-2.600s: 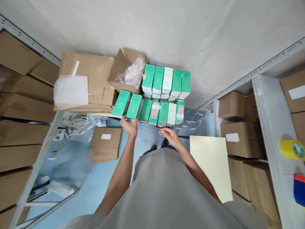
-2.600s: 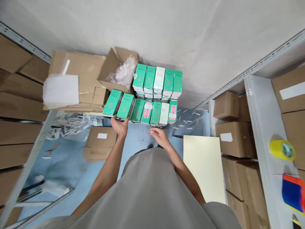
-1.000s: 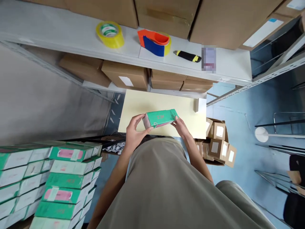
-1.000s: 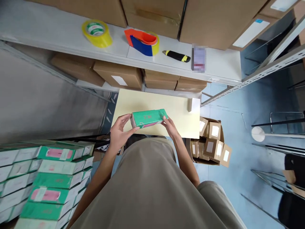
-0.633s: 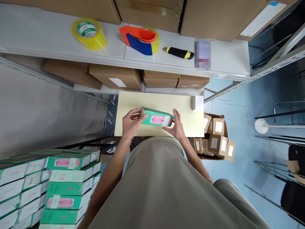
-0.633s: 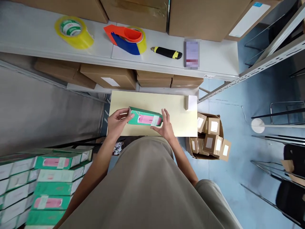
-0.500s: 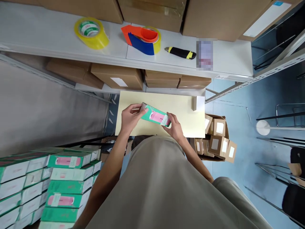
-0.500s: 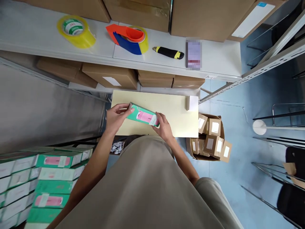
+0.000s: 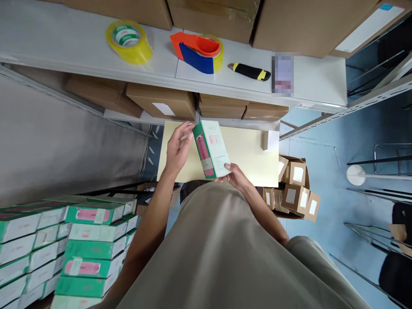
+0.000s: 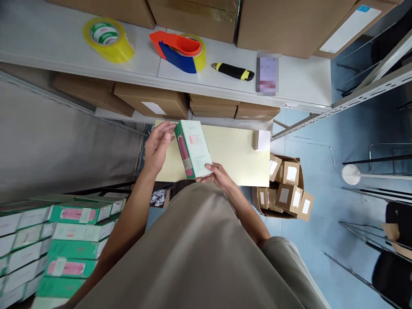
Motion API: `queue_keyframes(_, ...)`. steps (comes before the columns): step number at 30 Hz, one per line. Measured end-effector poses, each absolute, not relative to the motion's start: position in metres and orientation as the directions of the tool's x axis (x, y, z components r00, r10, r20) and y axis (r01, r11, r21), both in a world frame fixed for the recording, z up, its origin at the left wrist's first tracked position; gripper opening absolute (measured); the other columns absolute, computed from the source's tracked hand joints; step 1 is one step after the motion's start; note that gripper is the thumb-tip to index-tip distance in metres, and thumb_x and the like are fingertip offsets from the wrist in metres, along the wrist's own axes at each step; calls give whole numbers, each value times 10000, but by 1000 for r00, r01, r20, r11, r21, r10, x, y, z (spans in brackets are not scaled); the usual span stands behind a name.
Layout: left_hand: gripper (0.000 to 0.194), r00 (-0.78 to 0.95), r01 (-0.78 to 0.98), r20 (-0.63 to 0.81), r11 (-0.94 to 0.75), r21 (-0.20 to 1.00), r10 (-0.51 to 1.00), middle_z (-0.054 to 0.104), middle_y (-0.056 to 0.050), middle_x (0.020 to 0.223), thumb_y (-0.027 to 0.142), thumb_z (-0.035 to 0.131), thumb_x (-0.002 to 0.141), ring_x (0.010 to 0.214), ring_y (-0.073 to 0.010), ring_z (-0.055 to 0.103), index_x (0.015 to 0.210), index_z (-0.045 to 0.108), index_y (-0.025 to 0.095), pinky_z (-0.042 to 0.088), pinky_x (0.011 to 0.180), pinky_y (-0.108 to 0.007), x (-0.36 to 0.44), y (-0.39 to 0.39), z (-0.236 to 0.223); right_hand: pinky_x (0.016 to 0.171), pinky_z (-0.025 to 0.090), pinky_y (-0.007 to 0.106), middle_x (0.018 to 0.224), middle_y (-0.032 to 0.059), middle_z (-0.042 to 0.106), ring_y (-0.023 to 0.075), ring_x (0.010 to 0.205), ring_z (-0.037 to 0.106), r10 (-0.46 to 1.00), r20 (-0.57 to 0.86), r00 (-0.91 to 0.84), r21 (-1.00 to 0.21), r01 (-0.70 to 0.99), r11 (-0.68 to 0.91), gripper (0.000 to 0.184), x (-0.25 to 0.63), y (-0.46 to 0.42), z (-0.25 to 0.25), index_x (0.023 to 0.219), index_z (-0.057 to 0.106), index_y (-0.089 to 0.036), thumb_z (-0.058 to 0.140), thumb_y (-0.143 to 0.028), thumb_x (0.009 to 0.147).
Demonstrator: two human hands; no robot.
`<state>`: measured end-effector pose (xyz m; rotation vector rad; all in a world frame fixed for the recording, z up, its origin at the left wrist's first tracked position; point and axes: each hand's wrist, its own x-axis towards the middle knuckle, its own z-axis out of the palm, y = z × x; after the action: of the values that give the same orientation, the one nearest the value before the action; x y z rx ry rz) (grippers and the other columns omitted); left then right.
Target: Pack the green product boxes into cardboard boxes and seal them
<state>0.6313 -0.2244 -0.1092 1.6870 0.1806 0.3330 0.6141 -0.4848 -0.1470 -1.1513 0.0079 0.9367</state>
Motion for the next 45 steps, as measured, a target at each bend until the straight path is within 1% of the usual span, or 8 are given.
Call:
queue_keyframes(7, 739, 967, 36, -61, 102, 994, 248, 771, -98, 1443, 846, 721, 959, 1293, -332, 781, 1528, 669, 377, 682, 1018, -472, 632, -225, -126, 629, 687, 355, 856, 101, 846, 284, 751, 825, 656, -517, 549, -643, -755, 125, 734, 604, -478, -152, 1190, 778, -182, 663, -848, 904)
queue_keyframes(13, 662, 959, 93, -121, 119, 989, 255, 811, -76, 1212, 773, 811, 901, 1125, -335, 819, 1367, 724, 312, 703, 930, -467, 631, -231, -133, 661, 697, 398, 918, 143, 857, 325, 811, 846, 751, -469, 465, -646, -761, 67, 806, 602, -472, -146, 1192, 787, -165, 595, -900, 924)
queue_keyframes(21, 661, 947, 62, -58, -4, 998, 315, 811, -75, 1239, 602, 971, 796, 1152, -311, 807, 1299, 707, 266, 705, 945, -416, 638, -211, -128, 837, 715, 391, 1404, 112, 800, 242, 926, 833, 378, -388, 840, -920, -377, -108, 802, 610, -489, -125, 1577, 692, -273, 756, -795, 970)
queue_keyframes(26, 680, 919, 13, 34, -115, 993, 394, 785, -104, 1296, 615, 988, 804, 1209, -310, 778, 1291, 719, 224, 680, 1033, -437, 639, -223, -123, 931, 711, 470, 1489, 108, 746, 276, 912, 835, 374, -259, 891, -914, -101, -393, 993, 594, -469, -108, 1760, 516, -375, 924, -642, 896)
queue_keyframes(31, 851, 915, 36, 35, -168, 985, 403, 713, -137, 1460, 715, 982, 801, 1325, -338, 737, 1438, 656, 254, 645, 1096, -441, 631, -232, -115, 1009, 704, 444, 1557, 93, 692, 227, 960, 815, 358, -122, 925, -837, 98, -539, 825, 590, -451, -115, 1754, 528, -402, 824, -435, 984)
queue_keyframes(37, 857, 930, 107, -154, 154, 982, 334, 759, -134, 1423, 791, 888, 870, 1332, -347, 756, 1534, 604, 329, 623, 1109, -507, 623, -214, -123, 686, 716, 283, 1342, 44, 806, 157, 821, 805, 397, -312, 863, -946, -321, -46, 828, 607, -465, -128, 1666, 616, -323, 869, -527, 904)
queue_keyframes(41, 750, 938, 182, -264, 330, 926, 225, 798, -117, 1372, 731, 950, 821, 1235, -307, 785, 1395, 716, 309, 629, 1040, -445, 618, -211, -132, 543, 648, 205, 1087, 26, 859, 203, 795, 871, 594, -430, 680, -699, -667, 258, 663, 613, -471, -131, 1450, 680, -263, 876, -538, 879)
queue_keyframes(45, 713, 941, 275, -333, 437, 856, 59, 827, -94, 1273, 775, 928, 818, 1069, -295, 801, 1330, 769, 306, 636, 839, -377, 614, -222, -136, 481, 603, 178, 836, 4, 825, 215, 707, 864, 680, -496, 541, -452, -829, 330, 371, 609, -471, -139, 1123, 658, -234, 813, -501, 919)
